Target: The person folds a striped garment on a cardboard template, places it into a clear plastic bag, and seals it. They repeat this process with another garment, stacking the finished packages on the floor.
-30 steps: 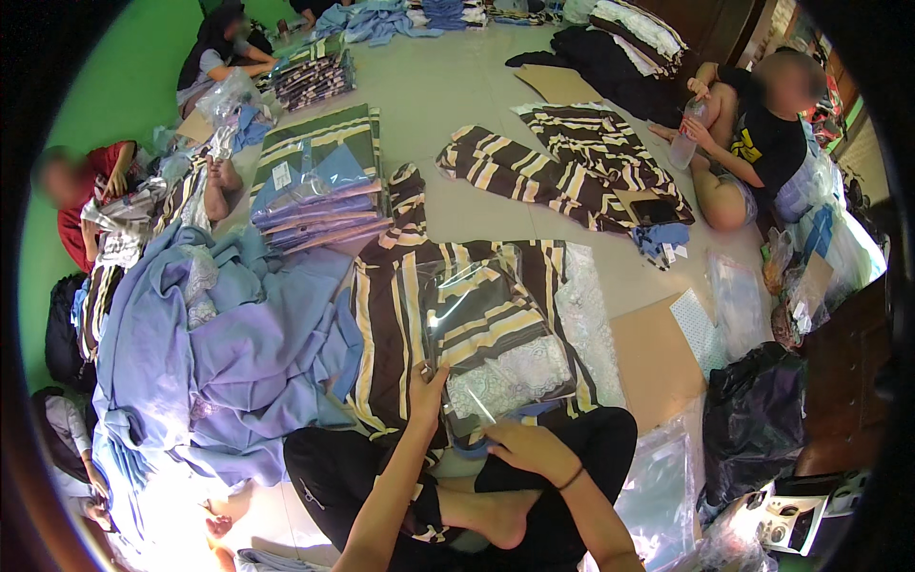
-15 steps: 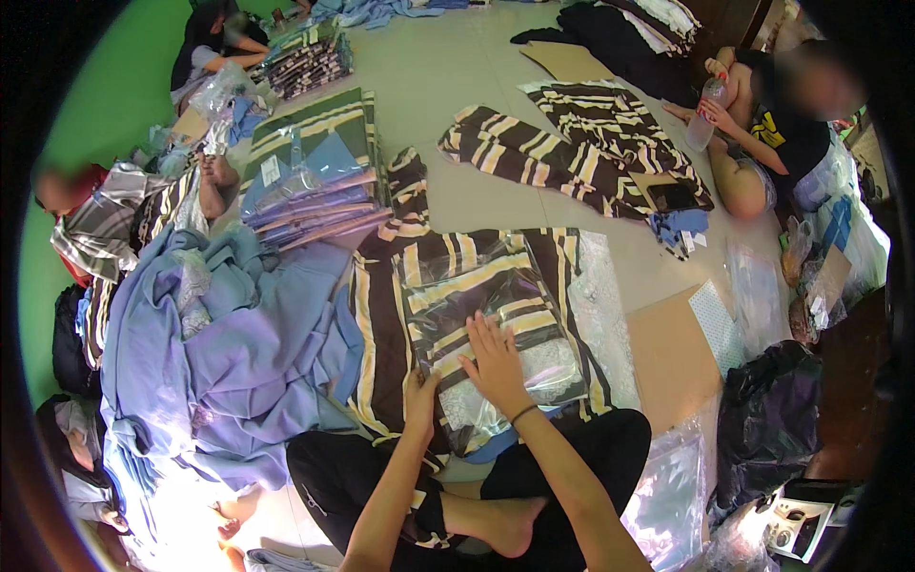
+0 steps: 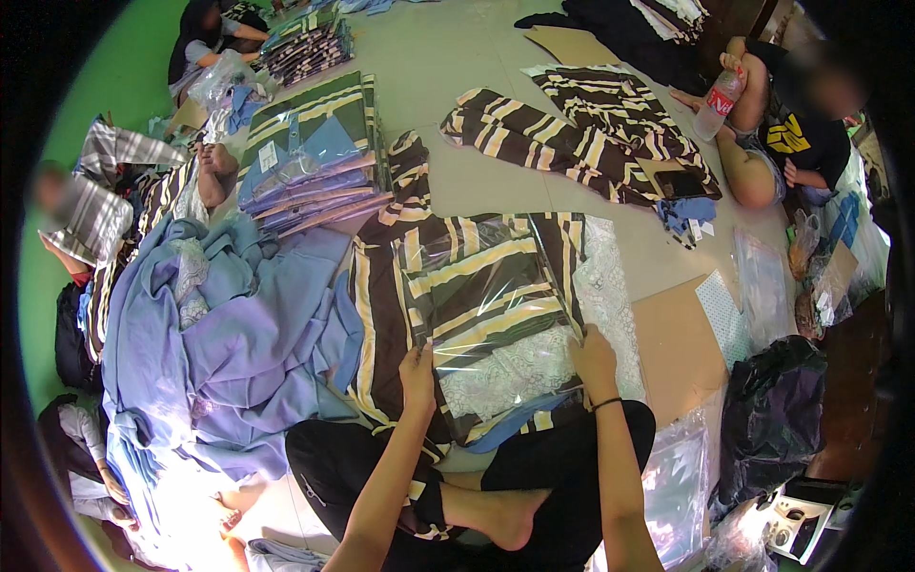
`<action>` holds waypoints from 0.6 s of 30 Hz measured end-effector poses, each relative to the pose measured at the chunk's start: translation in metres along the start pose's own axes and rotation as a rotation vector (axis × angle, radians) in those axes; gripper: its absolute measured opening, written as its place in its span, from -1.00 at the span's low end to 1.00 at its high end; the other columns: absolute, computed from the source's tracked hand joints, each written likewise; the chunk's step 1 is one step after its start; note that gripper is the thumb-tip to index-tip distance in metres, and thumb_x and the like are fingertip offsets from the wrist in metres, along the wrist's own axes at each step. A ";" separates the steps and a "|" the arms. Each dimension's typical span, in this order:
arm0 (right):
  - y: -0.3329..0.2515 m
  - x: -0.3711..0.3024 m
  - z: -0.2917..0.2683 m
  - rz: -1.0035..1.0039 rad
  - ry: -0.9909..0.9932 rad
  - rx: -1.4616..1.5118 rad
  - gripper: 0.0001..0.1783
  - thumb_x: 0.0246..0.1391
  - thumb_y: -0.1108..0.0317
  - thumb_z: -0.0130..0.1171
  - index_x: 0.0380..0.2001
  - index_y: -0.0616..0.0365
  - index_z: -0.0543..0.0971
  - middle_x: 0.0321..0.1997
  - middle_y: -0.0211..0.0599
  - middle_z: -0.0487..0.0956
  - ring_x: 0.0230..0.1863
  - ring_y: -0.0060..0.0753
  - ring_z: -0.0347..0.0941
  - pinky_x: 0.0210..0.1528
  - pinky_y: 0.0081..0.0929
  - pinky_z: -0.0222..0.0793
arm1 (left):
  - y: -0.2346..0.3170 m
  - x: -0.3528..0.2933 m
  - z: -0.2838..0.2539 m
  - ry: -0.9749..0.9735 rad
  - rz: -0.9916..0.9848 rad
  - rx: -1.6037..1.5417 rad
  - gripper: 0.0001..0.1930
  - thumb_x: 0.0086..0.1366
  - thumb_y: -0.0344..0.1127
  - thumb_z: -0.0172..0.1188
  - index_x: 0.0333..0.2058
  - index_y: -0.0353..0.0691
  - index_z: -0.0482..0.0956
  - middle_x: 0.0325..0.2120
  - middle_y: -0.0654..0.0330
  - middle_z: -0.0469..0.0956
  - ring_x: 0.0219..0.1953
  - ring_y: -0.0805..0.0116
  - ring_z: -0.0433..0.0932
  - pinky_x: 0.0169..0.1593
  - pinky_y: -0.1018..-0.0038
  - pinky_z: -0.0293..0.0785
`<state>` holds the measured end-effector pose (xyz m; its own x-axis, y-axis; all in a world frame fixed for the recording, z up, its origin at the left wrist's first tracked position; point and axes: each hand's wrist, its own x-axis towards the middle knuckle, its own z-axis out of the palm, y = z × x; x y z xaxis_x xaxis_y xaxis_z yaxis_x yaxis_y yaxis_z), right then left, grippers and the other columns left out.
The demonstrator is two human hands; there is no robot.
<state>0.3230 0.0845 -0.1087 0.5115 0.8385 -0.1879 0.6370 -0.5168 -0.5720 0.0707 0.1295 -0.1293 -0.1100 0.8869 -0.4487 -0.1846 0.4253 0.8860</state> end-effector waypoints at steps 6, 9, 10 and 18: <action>0.025 0.005 0.013 -0.054 -0.015 0.589 -0.62 -0.02 0.29 0.05 -0.13 0.23 0.33 -0.45 -0.24 0.42 -0.40 -0.44 0.34 -0.32 -0.53 0.28 | 0.020 0.029 0.017 0.072 0.108 -0.148 -0.85 0.10 -0.34 0.14 -0.48 -0.29 0.40 -0.62 0.37 0.31 -0.56 0.62 0.24 -0.47 0.67 0.17; 0.029 0.003 0.015 0.084 -0.162 0.484 -0.59 -0.02 0.23 0.05 -0.15 0.27 0.35 -0.48 -0.24 0.41 -0.45 -0.48 0.33 -0.37 -0.56 0.27 | 0.037 0.048 -0.008 -0.044 -0.042 0.099 -0.75 0.17 -0.17 0.06 -0.49 -0.25 0.40 -0.66 0.40 0.29 -0.63 0.64 0.22 -0.57 0.68 0.18; 0.034 0.000 0.008 0.128 -0.295 0.423 -0.56 -0.03 0.18 0.07 -0.17 0.31 0.37 -0.45 -0.22 0.44 -0.46 -0.48 0.35 -0.40 -0.58 0.28 | 0.039 0.051 -0.014 -0.059 -0.162 0.247 -0.72 0.19 -0.12 0.02 -0.50 -0.24 0.40 -0.67 0.41 0.29 -0.64 0.65 0.22 -0.59 0.68 0.18; 0.022 -0.003 -0.001 0.077 -0.417 0.895 -0.73 -0.06 0.30 0.11 -0.38 0.31 0.40 -0.54 -0.38 0.43 -0.52 -0.60 0.32 -0.54 -0.61 0.25 | 0.024 0.020 -0.062 -0.312 -0.161 0.402 -0.77 0.04 -0.23 0.19 -0.44 -0.21 0.38 -0.66 0.37 0.35 -0.63 0.59 0.29 -0.59 0.64 0.23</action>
<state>0.3361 0.0702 -0.1198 0.1800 0.8906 -0.4176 -0.1478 -0.3952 -0.9066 0.0037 0.1466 -0.1239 0.1954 0.7905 -0.5805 0.2203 0.5414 0.8114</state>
